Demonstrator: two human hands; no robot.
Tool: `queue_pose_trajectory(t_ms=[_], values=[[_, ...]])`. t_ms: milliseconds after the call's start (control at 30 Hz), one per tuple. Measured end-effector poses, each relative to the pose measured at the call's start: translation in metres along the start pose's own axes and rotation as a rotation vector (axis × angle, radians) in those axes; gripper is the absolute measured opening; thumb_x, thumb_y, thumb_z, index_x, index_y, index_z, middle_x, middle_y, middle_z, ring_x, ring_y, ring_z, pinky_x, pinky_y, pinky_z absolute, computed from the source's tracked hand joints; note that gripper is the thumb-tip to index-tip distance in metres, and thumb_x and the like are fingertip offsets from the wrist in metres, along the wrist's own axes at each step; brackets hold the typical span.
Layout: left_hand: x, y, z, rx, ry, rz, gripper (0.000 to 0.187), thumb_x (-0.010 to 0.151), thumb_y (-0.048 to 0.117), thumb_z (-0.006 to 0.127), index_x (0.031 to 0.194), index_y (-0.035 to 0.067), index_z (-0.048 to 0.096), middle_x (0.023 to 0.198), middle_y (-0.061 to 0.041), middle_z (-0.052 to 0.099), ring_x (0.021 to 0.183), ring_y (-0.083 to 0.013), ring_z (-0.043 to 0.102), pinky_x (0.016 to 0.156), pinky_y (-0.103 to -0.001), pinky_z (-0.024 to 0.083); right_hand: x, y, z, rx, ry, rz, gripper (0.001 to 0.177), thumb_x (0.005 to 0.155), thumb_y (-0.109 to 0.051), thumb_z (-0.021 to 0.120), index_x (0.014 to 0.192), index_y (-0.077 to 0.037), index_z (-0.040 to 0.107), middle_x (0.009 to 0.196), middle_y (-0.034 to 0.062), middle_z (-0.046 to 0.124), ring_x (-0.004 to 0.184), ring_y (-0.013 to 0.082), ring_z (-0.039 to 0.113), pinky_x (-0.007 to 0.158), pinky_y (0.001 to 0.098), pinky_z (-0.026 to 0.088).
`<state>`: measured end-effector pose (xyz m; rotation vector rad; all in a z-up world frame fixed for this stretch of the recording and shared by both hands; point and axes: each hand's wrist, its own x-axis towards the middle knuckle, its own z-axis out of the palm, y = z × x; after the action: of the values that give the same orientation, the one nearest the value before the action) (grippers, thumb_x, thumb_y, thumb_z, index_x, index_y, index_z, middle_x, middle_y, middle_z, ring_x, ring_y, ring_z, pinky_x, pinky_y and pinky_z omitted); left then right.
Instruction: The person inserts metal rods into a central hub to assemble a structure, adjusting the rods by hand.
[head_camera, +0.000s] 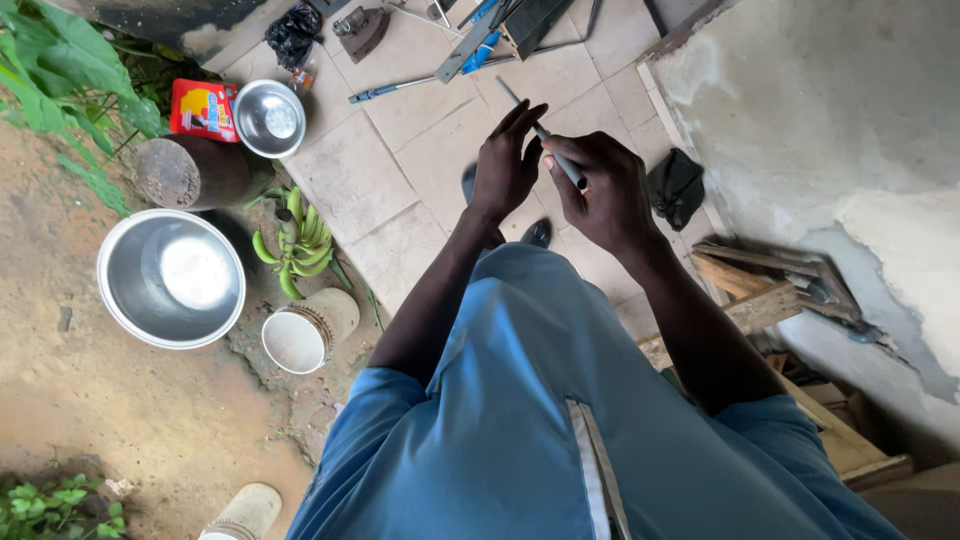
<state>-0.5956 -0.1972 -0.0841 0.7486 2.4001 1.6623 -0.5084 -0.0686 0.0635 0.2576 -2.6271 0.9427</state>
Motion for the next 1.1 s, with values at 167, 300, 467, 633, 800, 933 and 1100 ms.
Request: queue_pose_trajectory(t_ms=[167,300,467,633,800,933,1100], values=[[0.037,-0.014,-0.006,-0.019,0.016,-0.016,0.053,0.095,0.006,0.069,0.146,0.010,0.056,0.149,-0.023,0.057,0.127,-0.0445,0.062,0.101,-0.047,0.056,0.033,0.039,0.023,-0.038,-0.022,0.052,0.018,0.105,-0.007,0.068,0.122,-0.002,0.070,0.107,0.0171,0.073,0.095,0.0347,0.069,0.081,0.0434,0.056],[0.074,-0.032,-0.017,-0.027,0.018,-0.018,0.048,0.098,0.010,0.070,0.145,0.008,0.057,0.147,-0.024,0.057,0.124,-0.0458,0.063,0.099,-0.047,0.057,0.068,0.080,0.049,-0.071,-0.019,0.101,0.019,0.103,-0.006,0.067,0.122,-0.003,0.070,0.107,0.0164,0.074,0.096,0.0345,0.070,0.083,0.0432,0.056],[0.123,-0.049,-0.033,-0.079,-0.041,-0.140,0.047,0.095,0.012,0.070,0.140,0.010,0.059,0.148,-0.022,0.057,0.092,-0.0398,0.075,0.080,-0.043,0.061,0.111,0.132,0.084,-0.106,-0.031,0.184,0.020,0.101,-0.004,0.069,0.120,-0.004,0.070,0.109,0.0162,0.073,0.100,0.0359,0.067,0.085,0.0449,0.054],[0.158,-0.070,-0.046,-0.088,-0.024,-0.039,0.044,0.095,0.013,0.071,0.138,0.011,0.062,0.146,-0.020,0.060,0.088,-0.0368,0.075,0.075,-0.040,0.062,0.145,0.177,0.106,-0.156,-0.063,0.232,0.027,0.095,0.003,0.069,0.121,-0.004,0.069,0.111,0.0169,0.072,0.105,0.0379,0.064,0.089,0.0475,0.052],[0.186,-0.088,-0.053,-0.031,-0.045,-0.042,0.041,0.096,0.013,0.072,0.136,0.011,0.065,0.147,-0.019,0.060,0.084,-0.0357,0.074,0.076,-0.041,0.061,0.164,0.218,0.121,-0.170,-0.074,0.227,0.033,0.091,0.008,0.068,0.122,-0.003,0.068,0.117,0.0177,0.071,0.109,0.0393,0.062,0.091,0.0481,0.051],[0.207,-0.083,-0.054,-0.044,-0.102,-0.139,0.040,0.094,0.012,0.071,0.133,0.009,0.065,0.146,-0.020,0.060,0.075,-0.0341,0.074,0.071,-0.042,0.060,0.177,0.261,0.134,-0.180,-0.090,0.204,0.036,0.092,0.012,0.065,0.124,-0.004,0.068,0.117,0.0170,0.070,0.110,0.0369,0.063,0.093,0.0465,0.052],[0.234,-0.085,-0.044,-0.089,-0.115,-0.160,0.043,0.093,0.010,0.070,0.135,0.009,0.064,0.150,-0.019,0.057,0.100,-0.0385,0.073,0.084,-0.042,0.061,0.192,0.319,0.147,-0.203,-0.173,0.156,0.044,0.086,0.016,0.062,0.125,-0.004,0.065,0.111,0.0137,0.068,0.105,0.0341,0.062,0.090,0.0453,0.052]])
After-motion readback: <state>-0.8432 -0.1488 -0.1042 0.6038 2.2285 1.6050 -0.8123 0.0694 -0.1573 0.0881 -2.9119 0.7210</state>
